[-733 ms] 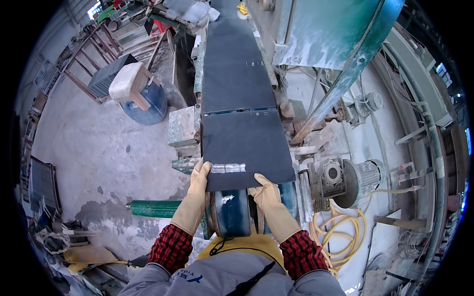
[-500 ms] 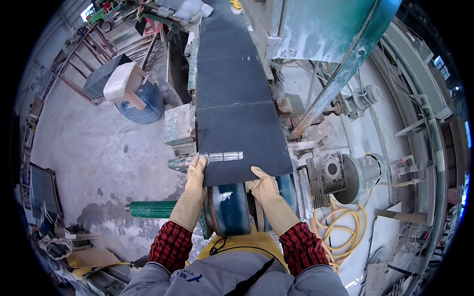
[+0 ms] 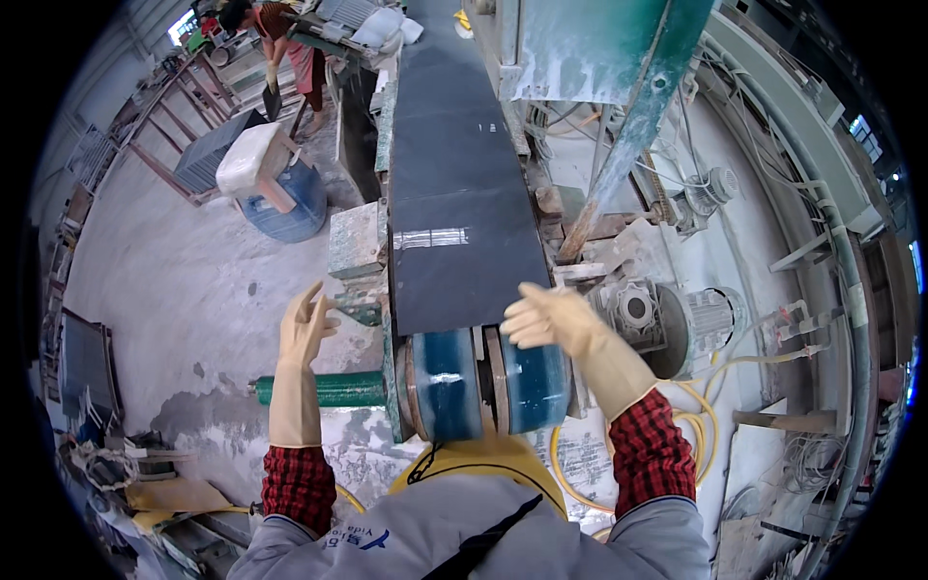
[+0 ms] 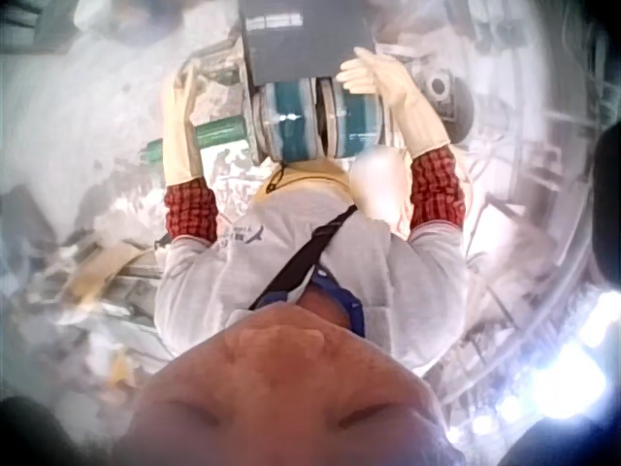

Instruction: The person repeatedly picks up dark rectangular slabs from a conveyor belt and places them onto a processing machine. The person wears gloves and handles the slabs one at a time in a repetitive loop within a factory setting.

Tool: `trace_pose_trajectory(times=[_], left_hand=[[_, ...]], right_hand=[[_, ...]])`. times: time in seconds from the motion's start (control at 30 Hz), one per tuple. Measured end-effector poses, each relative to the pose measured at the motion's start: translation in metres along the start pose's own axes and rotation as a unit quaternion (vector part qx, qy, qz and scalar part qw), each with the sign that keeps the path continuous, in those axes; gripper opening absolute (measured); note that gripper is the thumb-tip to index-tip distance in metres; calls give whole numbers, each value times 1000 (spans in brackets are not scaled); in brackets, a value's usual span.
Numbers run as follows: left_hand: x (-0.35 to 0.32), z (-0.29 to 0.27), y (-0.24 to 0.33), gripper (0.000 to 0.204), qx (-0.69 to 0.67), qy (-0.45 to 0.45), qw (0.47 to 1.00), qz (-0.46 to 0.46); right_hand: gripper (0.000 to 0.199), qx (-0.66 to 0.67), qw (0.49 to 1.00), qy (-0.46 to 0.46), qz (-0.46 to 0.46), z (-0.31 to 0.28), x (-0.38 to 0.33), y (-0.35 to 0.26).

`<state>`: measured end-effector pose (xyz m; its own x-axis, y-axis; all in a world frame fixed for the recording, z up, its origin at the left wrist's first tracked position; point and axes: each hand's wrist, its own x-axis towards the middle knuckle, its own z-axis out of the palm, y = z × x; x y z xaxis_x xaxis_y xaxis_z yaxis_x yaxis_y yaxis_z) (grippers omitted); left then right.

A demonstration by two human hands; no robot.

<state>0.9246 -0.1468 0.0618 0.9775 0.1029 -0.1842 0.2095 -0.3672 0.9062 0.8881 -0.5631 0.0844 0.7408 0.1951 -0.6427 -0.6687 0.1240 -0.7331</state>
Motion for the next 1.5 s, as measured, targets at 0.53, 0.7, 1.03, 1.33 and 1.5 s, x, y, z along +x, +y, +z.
trace_pose_trajectory(times=[0.53,0.7,1.03,1.33,1.5], left_hand=[[-454,-85,-223,53,-183,360,882,-241],[-540,-75,-227,55,-194,464,825,-258],[-638,-89,-228,50,-157,537,801,-215],[-772,-160,-297,50,-4,681,722,-126],[-861,-208,-396,49,22,701,698,-148]], right_hand=[[53,23,929,-324,177,173,-29,211],[53,-16,906,-370,206,216,-45,250],[49,-40,905,-358,224,299,-83,321],[38,8,861,-463,211,392,-95,443],[34,-87,855,-453,238,448,-125,492]])
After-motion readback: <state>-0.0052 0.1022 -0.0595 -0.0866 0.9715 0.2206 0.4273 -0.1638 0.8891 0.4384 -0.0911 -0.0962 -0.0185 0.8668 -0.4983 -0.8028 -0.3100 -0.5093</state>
